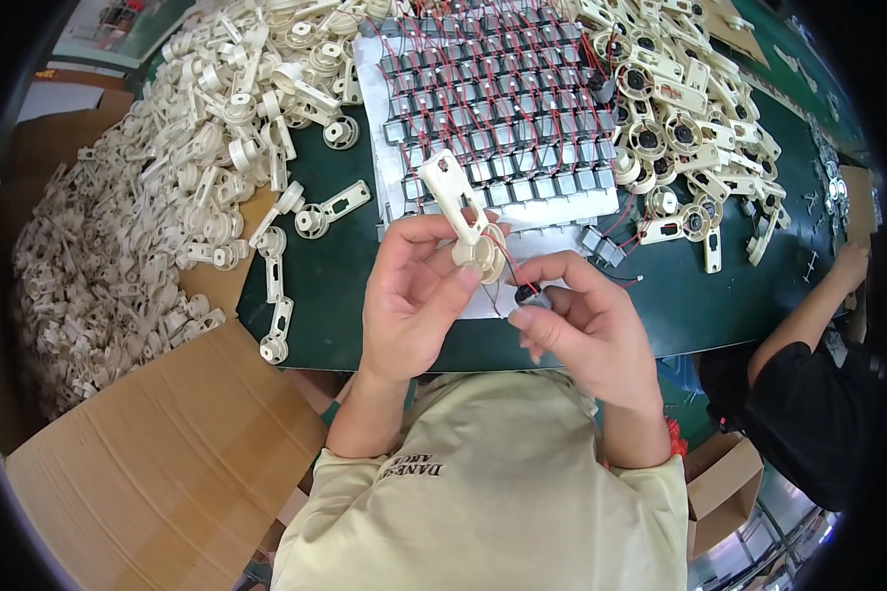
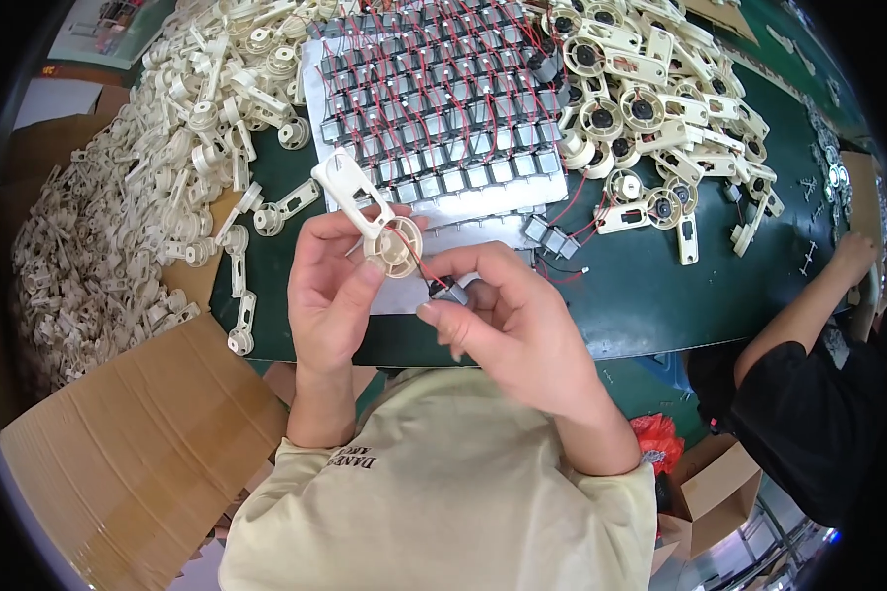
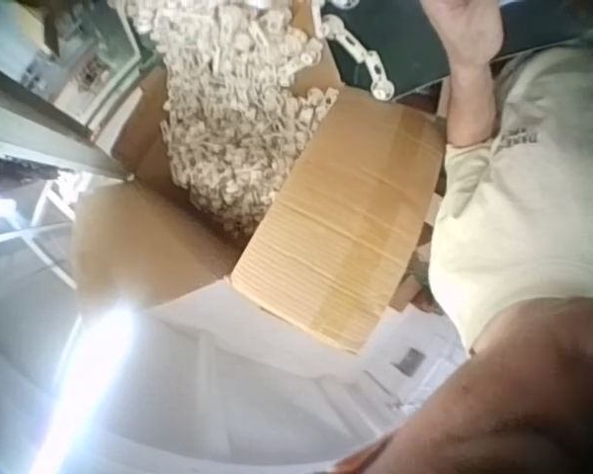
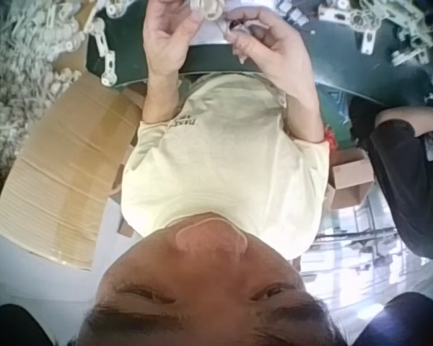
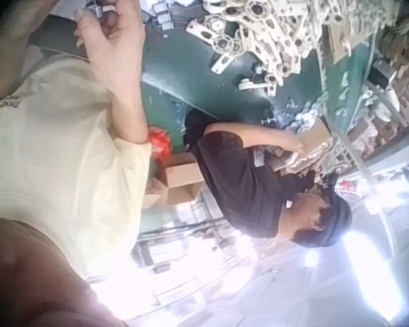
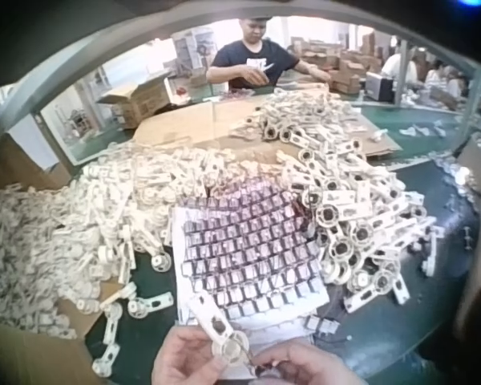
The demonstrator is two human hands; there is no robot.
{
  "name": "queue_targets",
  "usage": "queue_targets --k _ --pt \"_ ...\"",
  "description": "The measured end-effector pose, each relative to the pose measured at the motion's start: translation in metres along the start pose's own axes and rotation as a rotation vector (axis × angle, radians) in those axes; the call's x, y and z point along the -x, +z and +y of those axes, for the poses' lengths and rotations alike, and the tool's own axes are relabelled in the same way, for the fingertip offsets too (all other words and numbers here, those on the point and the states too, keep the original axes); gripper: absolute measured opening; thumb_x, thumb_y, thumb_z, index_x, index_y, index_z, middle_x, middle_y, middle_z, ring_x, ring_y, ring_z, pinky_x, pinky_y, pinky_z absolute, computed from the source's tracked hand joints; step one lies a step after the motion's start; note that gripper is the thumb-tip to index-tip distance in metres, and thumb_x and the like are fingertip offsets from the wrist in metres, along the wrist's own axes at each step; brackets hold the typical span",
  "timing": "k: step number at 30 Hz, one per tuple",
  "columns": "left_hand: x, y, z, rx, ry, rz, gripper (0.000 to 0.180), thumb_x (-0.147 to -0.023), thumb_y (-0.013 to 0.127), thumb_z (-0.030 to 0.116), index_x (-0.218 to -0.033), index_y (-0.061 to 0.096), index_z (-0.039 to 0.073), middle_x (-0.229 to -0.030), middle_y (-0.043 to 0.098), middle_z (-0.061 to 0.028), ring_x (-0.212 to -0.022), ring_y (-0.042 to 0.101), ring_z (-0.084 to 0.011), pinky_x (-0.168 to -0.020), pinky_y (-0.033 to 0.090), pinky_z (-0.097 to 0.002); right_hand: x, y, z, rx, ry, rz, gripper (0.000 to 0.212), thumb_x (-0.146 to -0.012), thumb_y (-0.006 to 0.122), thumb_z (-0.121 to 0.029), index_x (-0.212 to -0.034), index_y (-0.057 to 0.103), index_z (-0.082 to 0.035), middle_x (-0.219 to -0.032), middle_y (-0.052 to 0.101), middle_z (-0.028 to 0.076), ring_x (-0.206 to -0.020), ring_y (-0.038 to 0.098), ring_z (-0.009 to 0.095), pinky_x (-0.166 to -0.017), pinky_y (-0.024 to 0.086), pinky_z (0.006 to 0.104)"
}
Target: The person assembles small electronic components by hand, inserting wired motors into white plastic housings.
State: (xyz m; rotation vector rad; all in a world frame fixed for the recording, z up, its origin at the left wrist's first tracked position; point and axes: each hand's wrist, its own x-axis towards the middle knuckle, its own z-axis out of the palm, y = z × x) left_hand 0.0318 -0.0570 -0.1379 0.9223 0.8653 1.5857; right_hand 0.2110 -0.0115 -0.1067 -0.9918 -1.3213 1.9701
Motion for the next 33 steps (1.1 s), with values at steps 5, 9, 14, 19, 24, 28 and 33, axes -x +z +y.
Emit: queue_targets --k 5,9,14,19,24,28,33 --pt "0.0 -0.001 0.0 -0.022 0.044 0.009 0.034 -0.09 0.05 -0.01 -0.122 0.041 -0.002 -0.128 0.052 -0.0213 -0.124 0.052 -0.0358 -0.102 0.044 -0.0461 -0.005 -0.008 -0.001 -0.321 0.186 -0.126 0.024 -0.091 0.063 -0.006 -0.114 0.059 0.001 -0.099 0.061 0.006 -0.071 0.056 0.008 -0.063 0.044 0.021" --pt "-0.003 0.001 0.002 -0.027 0.08 0.007 0.034 -0.089 0.049 -0.012 -0.12 0.041 -0.002 -0.128 0.052 -0.0225 -0.123 0.052 -0.037 -0.103 0.044 -0.047 -0.005 -0.015 0.005 0.106 -0.027 -0.116 0.027 -0.091 0.063 -0.004 -0.117 0.058 0.0 -0.103 0.061 0.007 -0.073 0.056 0.007 -0.065 0.044 0.0212" --pt "0.001 0.0 0.003 0.001 0.033 -0.008 0.032 -0.089 0.048 -0.013 -0.117 0.042 -0.001 -0.128 0.052 -0.0228 -0.123 0.052 -0.0367 -0.104 0.042 -0.0488 -0.004 -0.016 -0.008 -0.085 -0.118 0.013 0.027 -0.089 0.063 0.002 -0.115 0.055 0.003 -0.1 0.06 0.007 -0.078 0.06 0.009 -0.07 0.048 0.0222" --pt "0.006 0.007 -0.006 0.115 -0.067 -0.078 0.029 -0.09 0.05 -0.012 -0.115 0.044 0.0 -0.13 0.051 -0.0211 -0.125 0.051 -0.031 -0.105 0.041 -0.0467 -0.004 -0.005 -0.004 -0.321 -0.256 0.087 0.033 -0.089 0.061 0.005 -0.119 0.048 0.006 -0.103 0.058 0.011 -0.083 0.065 0.013 -0.075 0.053 0.0255" --pt "0.0 0.012 0.004 0.318 -0.328 -0.023 0.035 -0.095 0.05 0.003 -0.129 0.041 0.0 -0.131 0.051 -0.0199 -0.123 0.052 -0.0297 -0.102 0.044 -0.0438 -0.007 -0.011 0.007 0.142 -0.591 0.171 0.034 -0.08 0.071 0.006 -0.11 0.056 0.003 -0.104 0.058 0.01 -0.079 0.061 0.013 -0.069 0.051 0.0251" --pt "0.0 0.014 0.002 0.38 -0.311 -0.03 0.046 -0.096 0.051 0.009 -0.138 0.035 0.0 -0.132 0.051 -0.0192 -0.123 0.051 -0.0271 -0.101 0.045 -0.041 -0.003 -0.004 -0.001 0.398 -0.656 0.236 0.032 -0.075 0.078 0.001 -0.103 0.063 -0.001 -0.099 0.062 0.011 -0.076 0.061 0.015 -0.063 0.051 0.0262" --pt "0.001 0.018 0.001 0.281 -0.262 -0.043 0.054 -0.096 0.055 0.018 -0.139 0.033 -0.006 -0.13 0.05 -0.0261 -0.121 0.053 -0.0302 -0.098 0.046 -0.0395 -0.004 -0.001 -0.002 0.548 -0.693 0.256 0.034 -0.069 0.082 -0.005 -0.099 0.064 -0.002 -0.096 0.064 0.011 -0.075 0.063 0.02 -0.062 0.051 0.0279"
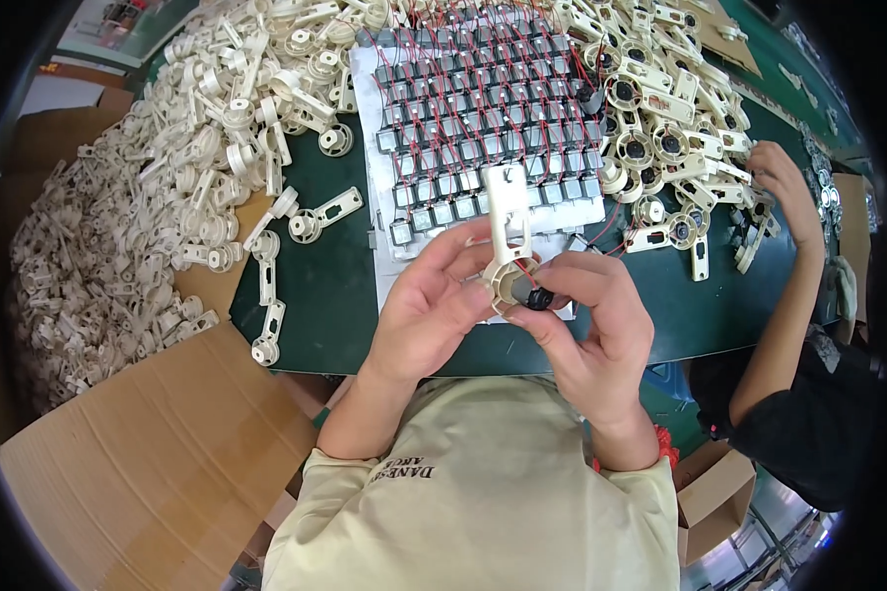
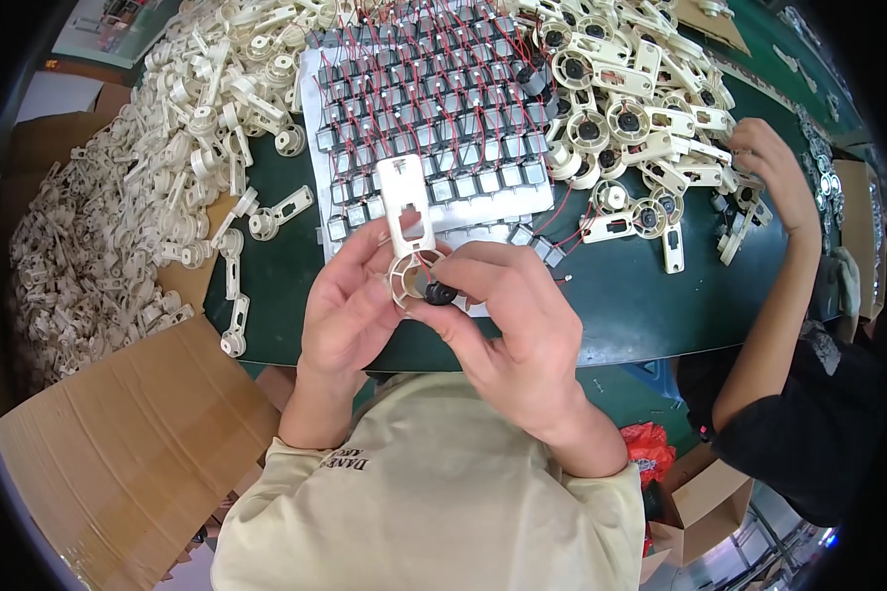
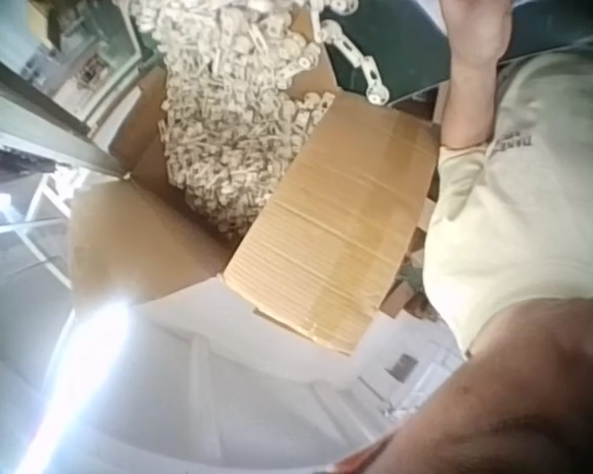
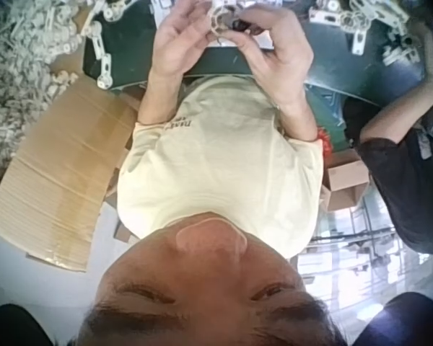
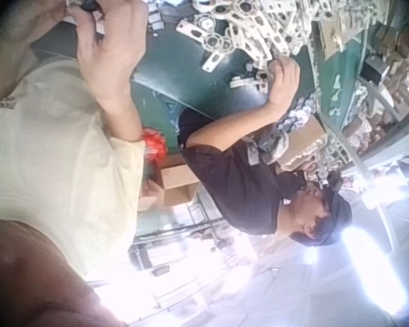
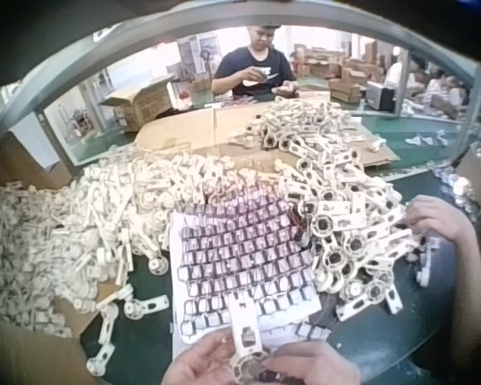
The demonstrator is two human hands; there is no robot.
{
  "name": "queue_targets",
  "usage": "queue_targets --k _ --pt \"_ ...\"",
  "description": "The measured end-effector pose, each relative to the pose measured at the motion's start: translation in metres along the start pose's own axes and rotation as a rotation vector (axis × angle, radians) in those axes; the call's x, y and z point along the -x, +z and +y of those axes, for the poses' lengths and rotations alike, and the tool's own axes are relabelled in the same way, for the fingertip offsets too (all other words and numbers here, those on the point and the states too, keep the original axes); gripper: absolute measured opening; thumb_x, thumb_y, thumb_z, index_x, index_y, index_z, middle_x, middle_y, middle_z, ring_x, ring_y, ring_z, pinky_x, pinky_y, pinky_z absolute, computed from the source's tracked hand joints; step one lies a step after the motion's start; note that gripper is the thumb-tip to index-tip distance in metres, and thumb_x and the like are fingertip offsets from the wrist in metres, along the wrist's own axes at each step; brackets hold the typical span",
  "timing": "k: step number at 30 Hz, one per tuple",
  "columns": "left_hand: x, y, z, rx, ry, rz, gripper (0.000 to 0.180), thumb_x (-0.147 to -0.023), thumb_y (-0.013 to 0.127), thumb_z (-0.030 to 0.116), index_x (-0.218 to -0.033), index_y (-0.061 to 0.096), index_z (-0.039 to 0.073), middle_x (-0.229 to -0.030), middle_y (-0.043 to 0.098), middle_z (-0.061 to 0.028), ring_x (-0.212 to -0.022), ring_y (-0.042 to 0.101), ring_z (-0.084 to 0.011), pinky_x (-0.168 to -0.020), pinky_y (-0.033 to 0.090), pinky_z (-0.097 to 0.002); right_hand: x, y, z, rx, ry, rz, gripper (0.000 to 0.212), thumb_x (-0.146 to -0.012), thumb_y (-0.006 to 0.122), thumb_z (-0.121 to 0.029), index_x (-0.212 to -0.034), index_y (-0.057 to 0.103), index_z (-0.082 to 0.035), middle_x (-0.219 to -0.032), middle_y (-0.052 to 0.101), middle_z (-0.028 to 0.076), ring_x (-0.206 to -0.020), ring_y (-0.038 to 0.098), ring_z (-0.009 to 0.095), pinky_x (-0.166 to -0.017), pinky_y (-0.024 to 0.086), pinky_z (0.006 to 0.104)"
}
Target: The person assembles small electronic components by hand, inserting wired motors into white plastic housings.
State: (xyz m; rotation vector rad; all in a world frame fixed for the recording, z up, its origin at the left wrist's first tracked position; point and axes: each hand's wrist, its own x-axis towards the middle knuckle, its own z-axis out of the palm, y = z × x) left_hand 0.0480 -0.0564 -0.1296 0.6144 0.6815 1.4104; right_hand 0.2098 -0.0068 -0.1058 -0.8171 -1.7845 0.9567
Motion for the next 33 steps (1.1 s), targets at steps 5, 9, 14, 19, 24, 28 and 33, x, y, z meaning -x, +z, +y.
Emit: queue_targets --k 5,9,14,19,24,28,33 --pt "-0.001 -0.008 -0.005 -0.035 -0.005 0.02 0.059 -0.093 0.063 0.024 -0.136 0.036 -0.005 -0.127 0.054 -0.0245 -0.12 0.055 -0.0299 -0.098 0.046 -0.0396 0.001 -0.003 -0.005 0.24 -0.082 0.011 0.039 -0.067 0.084 -0.008 -0.101 0.065 -0.004 -0.094 0.063 0.01 -0.076 0.064 0.022 -0.062 0.052 0.0297" --pt "0.003 -0.012 -0.003 0.044 -0.064 0.019 0.055 -0.093 0.063 0.026 -0.131 0.039 -0.005 -0.127 0.055 -0.0246 -0.119 0.056 -0.0293 -0.1 0.046 -0.0404 0.0 0.0 -0.003 0.227 -0.083 -0.018 0.042 -0.066 0.084 -0.01 -0.104 0.067 -0.006 -0.092 0.062 0.008 -0.073 0.062 0.021 -0.058 0.05 0.0301" --pt "0.0 -0.008 -0.007 0.085 -0.082 -0.034 0.053 -0.094 0.062 0.026 -0.13 0.04 -0.006 -0.127 0.055 -0.0239 -0.118 0.056 -0.0287 -0.099 0.046 -0.0407 0.002 -0.006 -0.004 0.313 -0.182 -0.016 0.042 -0.065 0.083 -0.01 -0.104 0.068 -0.006 -0.091 0.061 0.008 -0.072 0.061 0.021 -0.058 0.051 0.0304" --pt "0.001 -0.004 -0.002 -0.01 -0.041 -0.022 0.047 -0.096 0.058 0.022 -0.129 0.042 -0.006 -0.129 0.053 -0.0255 -0.119 0.055 -0.0289 -0.099 0.046 -0.041 0.0 -0.002 -0.005 0.31 -0.14 -0.006 0.041 -0.065 0.083 -0.008 -0.104 0.068 -0.006 -0.093 0.062 0.009 -0.075 0.062 0.021 -0.06 0.051 0.031" --pt "0.004 0.005 0.001 0.019 -0.054 0.014 0.043 -0.097 0.055 0.019 -0.129 0.042 -0.007 -0.133 0.05 -0.0265 -0.119 0.055 -0.0277 -0.097 0.048 -0.0401 0.001 0.0 -0.007 0.311 -0.13 -0.021 0.039 -0.068 0.08 -0.003 -0.105 0.068 -0.006 -0.093 0.061 0.008 -0.076 0.062 0.022 -0.062 0.051 0.0314" --pt "0.006 0.006 -0.001 -0.05 0.022 0.003 0.04 -0.096 0.056 0.015 -0.129 0.043 -0.006 -0.135 0.049 -0.026 -0.118 0.055 -0.0273 -0.096 0.05 -0.0397 0.003 -0.002 -0.008 0.339 -0.131 -0.095 0.041 -0.07 0.078 -0.001 -0.109 0.066 -0.006 -0.096 0.06 0.009 -0.077 0.062 0.024 -0.064 0.052 0.0325" --pt "-0.001 0.012 0.004 -0.15 0.079 0.019 0.041 -0.093 0.06 0.011 -0.129 0.045 -0.003 -0.132 0.052 -0.0242 -0.116 0.057 -0.0279 -0.095 0.051 -0.0391 0.005 0.001 -0.003 0.246 -0.083 -0.065 0.037 -0.072 0.074 0.005 -0.107 0.062 0.0 -0.1 0.058 0.012 -0.075 0.058 0.018 -0.063 0.048 0.0274"
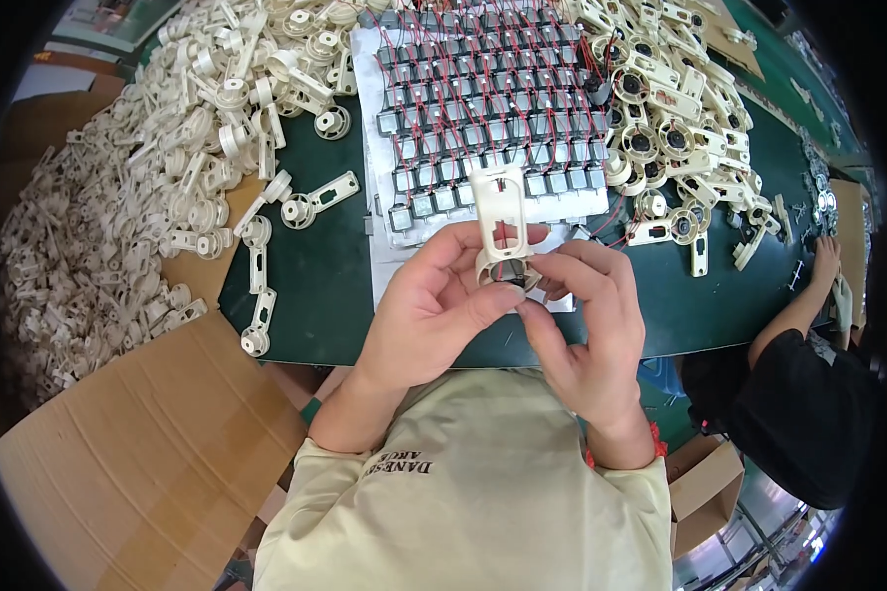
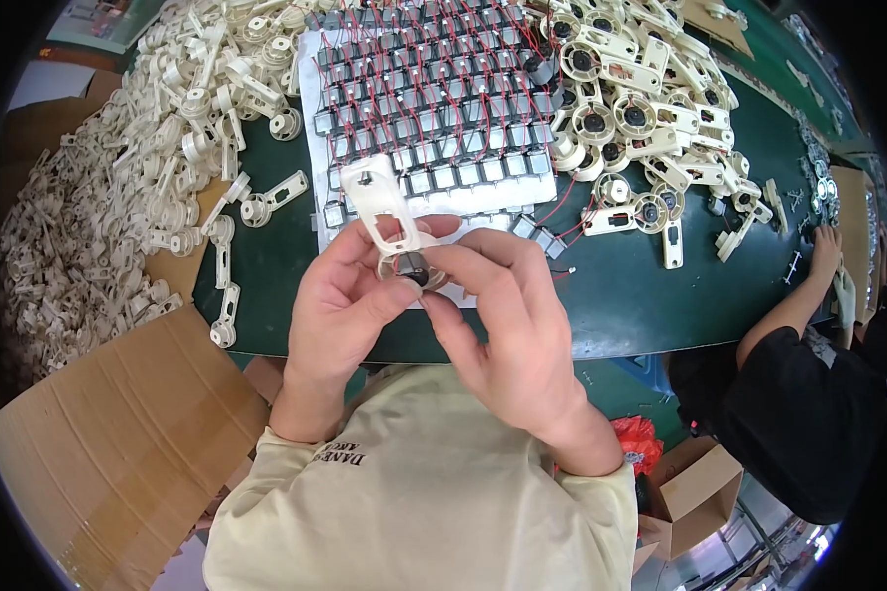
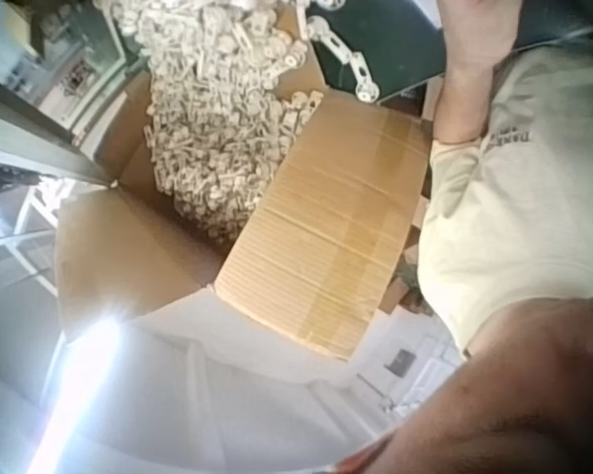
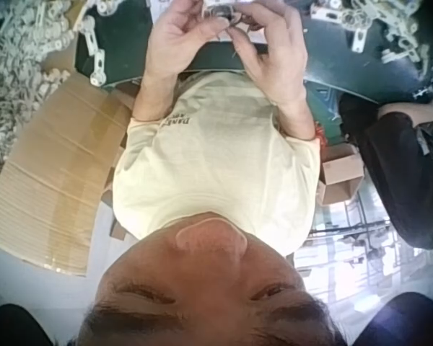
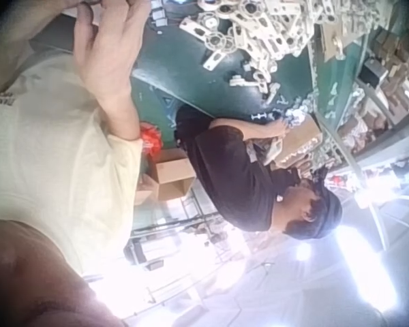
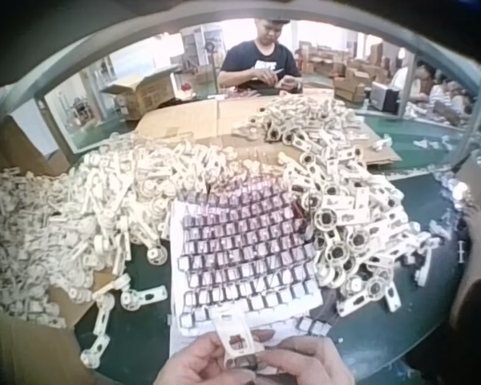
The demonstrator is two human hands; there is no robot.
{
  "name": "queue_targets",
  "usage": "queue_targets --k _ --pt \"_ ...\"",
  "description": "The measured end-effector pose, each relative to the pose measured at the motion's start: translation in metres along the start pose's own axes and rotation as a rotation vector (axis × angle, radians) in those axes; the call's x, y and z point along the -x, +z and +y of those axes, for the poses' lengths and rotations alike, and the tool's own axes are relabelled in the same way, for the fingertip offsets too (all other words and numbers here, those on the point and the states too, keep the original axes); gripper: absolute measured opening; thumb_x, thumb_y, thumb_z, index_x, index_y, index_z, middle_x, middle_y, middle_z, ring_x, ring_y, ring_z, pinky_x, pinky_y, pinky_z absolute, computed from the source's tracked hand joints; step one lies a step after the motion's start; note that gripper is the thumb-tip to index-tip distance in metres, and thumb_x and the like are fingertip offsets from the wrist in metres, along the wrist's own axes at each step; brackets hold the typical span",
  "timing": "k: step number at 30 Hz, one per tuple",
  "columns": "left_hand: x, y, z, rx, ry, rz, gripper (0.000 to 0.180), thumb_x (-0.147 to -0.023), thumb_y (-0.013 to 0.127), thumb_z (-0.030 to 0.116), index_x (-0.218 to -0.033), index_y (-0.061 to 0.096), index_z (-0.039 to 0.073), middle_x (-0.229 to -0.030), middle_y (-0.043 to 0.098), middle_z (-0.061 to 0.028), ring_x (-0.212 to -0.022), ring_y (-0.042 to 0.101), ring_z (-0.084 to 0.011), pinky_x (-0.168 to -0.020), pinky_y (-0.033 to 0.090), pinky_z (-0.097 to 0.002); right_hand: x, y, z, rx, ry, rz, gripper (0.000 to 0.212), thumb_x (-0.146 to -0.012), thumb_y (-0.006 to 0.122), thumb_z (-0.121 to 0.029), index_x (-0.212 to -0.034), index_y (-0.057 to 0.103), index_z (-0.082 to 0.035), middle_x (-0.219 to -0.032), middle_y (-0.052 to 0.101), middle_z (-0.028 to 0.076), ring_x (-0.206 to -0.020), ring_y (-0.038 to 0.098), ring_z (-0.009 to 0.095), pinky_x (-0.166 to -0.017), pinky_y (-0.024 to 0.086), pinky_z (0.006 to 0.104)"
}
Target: The person assembles small electronic components by hand, inserting wired motors into white plastic housings.
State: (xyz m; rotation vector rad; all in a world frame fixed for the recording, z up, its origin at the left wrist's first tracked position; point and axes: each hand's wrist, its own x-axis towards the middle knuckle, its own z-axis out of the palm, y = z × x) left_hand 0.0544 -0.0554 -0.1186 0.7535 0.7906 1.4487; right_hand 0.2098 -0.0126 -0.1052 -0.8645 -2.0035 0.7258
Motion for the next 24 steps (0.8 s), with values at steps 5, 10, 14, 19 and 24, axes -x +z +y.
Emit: queue_targets --k 5,10,14,19,24 --pt "0.008 -0.003 0.0 0.045 -0.119 0.047 0.036 -0.095 0.057 0.009 -0.127 0.046 -0.004 -0.122 0.058 -0.0202 -0.106 0.063 -0.028 -0.094 0.052 -0.0393 0.002 0.001 -0.004 -0.136 0.176 -0.01 0.031 -0.078 0.07 0.003 -0.107 0.06 0.001 -0.101 0.056 0.01 -0.07 0.053 0.014 -0.06 0.044 0.0241" --pt "0.008 -0.002 -0.002 -0.069 -0.081 0.056 0.034 -0.096 0.051 0.004 -0.128 0.045 -0.005 -0.12 0.058 -0.0186 -0.105 0.063 -0.0281 -0.094 0.051 -0.0398 0.003 0.002 -0.005 -0.203 0.257 -0.04 0.025 -0.084 0.065 0.0 -0.108 0.059 0.002 -0.102 0.056 0.009 -0.076 0.052 0.012 -0.068 0.045 0.025" --pt "0.004 0.007 -0.003 -0.206 0.012 0.043 0.038 -0.096 0.048 0.0 -0.133 0.043 -0.006 -0.134 0.05 -0.0199 -0.116 0.057 -0.0262 -0.099 0.047 -0.0389 0.009 0.017 0.014 -0.433 0.361 0.08 0.02 -0.086 0.065 -0.003 -0.105 0.06 0.0 -0.1 0.058 0.011 -0.08 0.057 0.018 -0.072 0.046 0.0296" --pt "0.01 0.003 -0.012 -0.298 0.025 0.038 0.042 -0.096 0.047 -0.003 -0.137 0.04 -0.006 -0.142 0.044 -0.0194 -0.122 0.052 -0.0243 -0.102 0.043 -0.0369 0.003 0.023 0.002 -0.828 0.636 0.032 0.03 -0.089 0.062 -0.006 -0.115 0.049 0.0 -0.109 0.057 0.007 -0.095 0.056 0.013 -0.085 0.046 0.0294" --pt "0.01 0.003 -0.021 -0.466 0.113 0.103 0.049 -0.089 0.049 -0.012 -0.137 0.043 -0.005 -0.136 0.048 -0.0146 -0.11 0.056 -0.0144 -0.081 0.051 -0.0235 -0.002 0.026 0.005 -0.999 0.722 0.04 0.027 -0.088 0.058 -0.004 -0.112 0.046 0.001 -0.105 0.057 0.007 -0.093 0.055 0.012 -0.081 0.046 0.028"
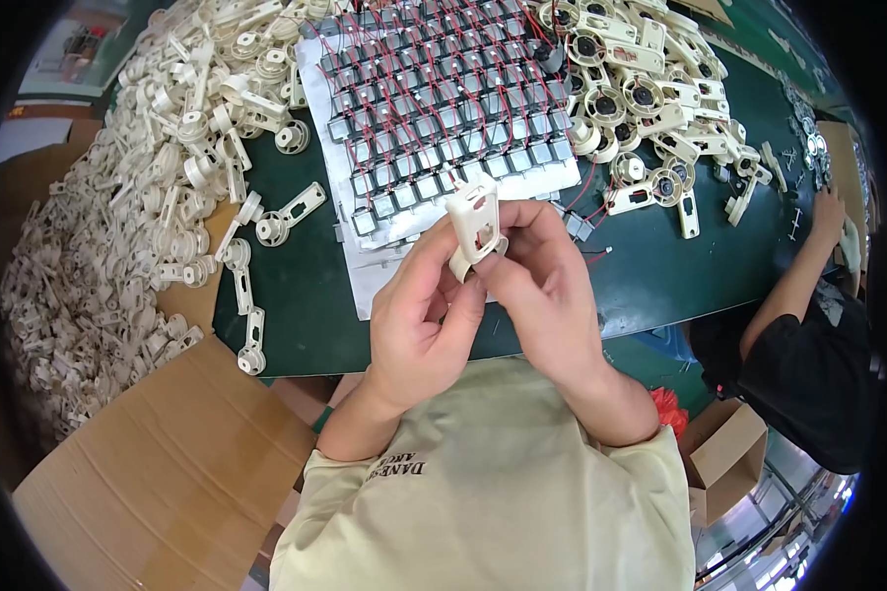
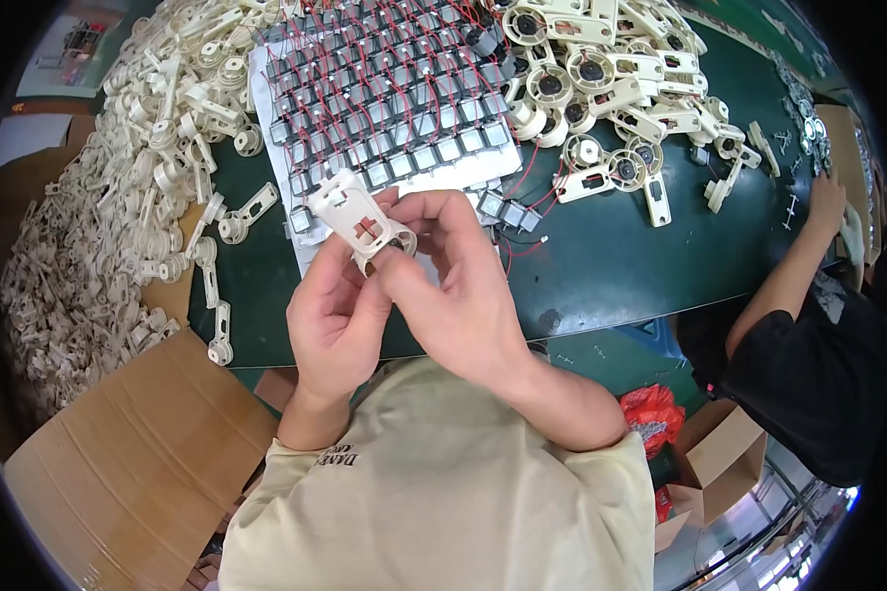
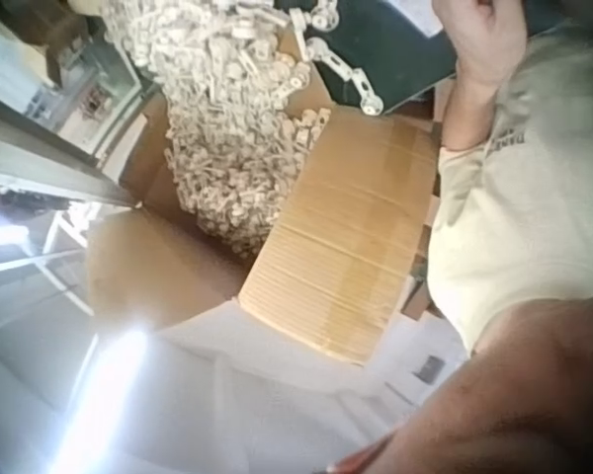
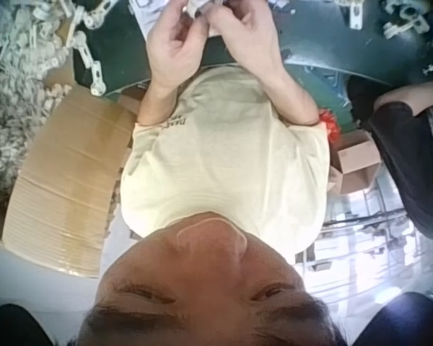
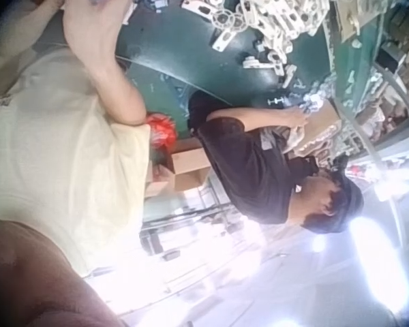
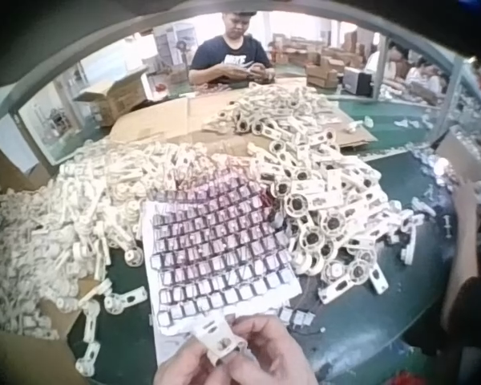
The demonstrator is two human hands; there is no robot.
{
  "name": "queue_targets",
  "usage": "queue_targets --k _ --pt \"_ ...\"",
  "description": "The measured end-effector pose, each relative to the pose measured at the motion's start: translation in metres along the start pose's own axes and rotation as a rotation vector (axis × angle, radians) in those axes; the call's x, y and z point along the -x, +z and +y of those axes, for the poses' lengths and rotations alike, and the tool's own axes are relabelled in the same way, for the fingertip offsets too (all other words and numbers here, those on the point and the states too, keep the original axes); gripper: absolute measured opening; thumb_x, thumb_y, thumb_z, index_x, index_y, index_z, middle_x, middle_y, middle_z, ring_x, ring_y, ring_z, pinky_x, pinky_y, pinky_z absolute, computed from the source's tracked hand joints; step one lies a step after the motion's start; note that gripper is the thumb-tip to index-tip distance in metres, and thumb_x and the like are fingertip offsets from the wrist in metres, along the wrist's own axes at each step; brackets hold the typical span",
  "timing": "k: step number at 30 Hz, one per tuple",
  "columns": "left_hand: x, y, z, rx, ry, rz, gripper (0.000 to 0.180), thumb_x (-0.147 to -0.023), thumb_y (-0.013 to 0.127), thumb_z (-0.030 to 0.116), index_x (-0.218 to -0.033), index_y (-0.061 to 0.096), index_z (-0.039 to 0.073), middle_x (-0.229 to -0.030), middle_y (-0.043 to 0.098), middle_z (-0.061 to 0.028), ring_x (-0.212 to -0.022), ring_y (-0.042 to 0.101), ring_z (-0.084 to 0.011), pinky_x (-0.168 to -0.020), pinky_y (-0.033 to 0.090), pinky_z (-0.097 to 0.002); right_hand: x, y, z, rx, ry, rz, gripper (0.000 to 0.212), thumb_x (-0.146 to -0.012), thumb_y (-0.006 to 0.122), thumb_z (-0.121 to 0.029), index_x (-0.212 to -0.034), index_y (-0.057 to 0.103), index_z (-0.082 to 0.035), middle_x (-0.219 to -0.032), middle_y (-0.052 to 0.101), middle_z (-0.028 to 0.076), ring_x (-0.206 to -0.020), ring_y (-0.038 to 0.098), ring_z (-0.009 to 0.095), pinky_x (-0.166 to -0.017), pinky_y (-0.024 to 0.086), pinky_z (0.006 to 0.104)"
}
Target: The person assembles small electronic components by hand, inserting wired motors into white plastic housings.
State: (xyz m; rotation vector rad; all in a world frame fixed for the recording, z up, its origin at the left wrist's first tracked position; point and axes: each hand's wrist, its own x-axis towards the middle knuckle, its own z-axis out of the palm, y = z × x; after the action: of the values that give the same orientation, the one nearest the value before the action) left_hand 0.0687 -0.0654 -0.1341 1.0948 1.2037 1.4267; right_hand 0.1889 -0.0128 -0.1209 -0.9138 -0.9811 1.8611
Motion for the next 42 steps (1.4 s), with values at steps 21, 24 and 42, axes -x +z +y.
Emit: queue_targets --k 21,24,42 --pt "-0.005 -0.003 0.005 0.221 -0.014 -0.049 0.046 -0.091 0.047 -0.012 -0.135 0.038 -0.006 -0.137 0.047 -0.0165 -0.122 0.053 -0.0212 -0.101 0.044 -0.0313 -0.001 -0.001 -0.009 -0.113 0.061 -0.091 0.026 -0.092 0.056 -0.002 -0.116 0.047 0.001 -0.106 0.056 0.005 -0.097 0.055 0.01 -0.084 0.048 0.0263" --pt "-0.006 0.0 0.002 0.121 0.022 -0.007 0.048 -0.089 0.048 -0.015 -0.134 0.04 -0.005 -0.138 0.047 -0.0165 -0.121 0.053 -0.0214 -0.096 0.048 -0.0313 -0.003 -0.001 -0.007 -0.112 0.056 -0.068 0.025 -0.092 0.056 -0.002 -0.115 0.047 0.001 -0.106 0.057 0.006 -0.094 0.055 0.009 -0.083 0.047 0.0256" --pt "-0.008 -0.015 0.012 0.041 -0.023 0.091 0.028 -0.091 0.056 -0.007 -0.119 0.056 -0.005 -0.115 0.049 -0.0081 -0.104 0.059 -0.014 -0.082 0.051 -0.0248 0.001 -0.005 -0.002 0.059 -0.036 -0.118 0.034 -0.091 0.062 -0.003 -0.122 0.048 0.0 -0.112 0.058 0.005 -0.1 0.057 0.013 -0.091 0.046 0.03"
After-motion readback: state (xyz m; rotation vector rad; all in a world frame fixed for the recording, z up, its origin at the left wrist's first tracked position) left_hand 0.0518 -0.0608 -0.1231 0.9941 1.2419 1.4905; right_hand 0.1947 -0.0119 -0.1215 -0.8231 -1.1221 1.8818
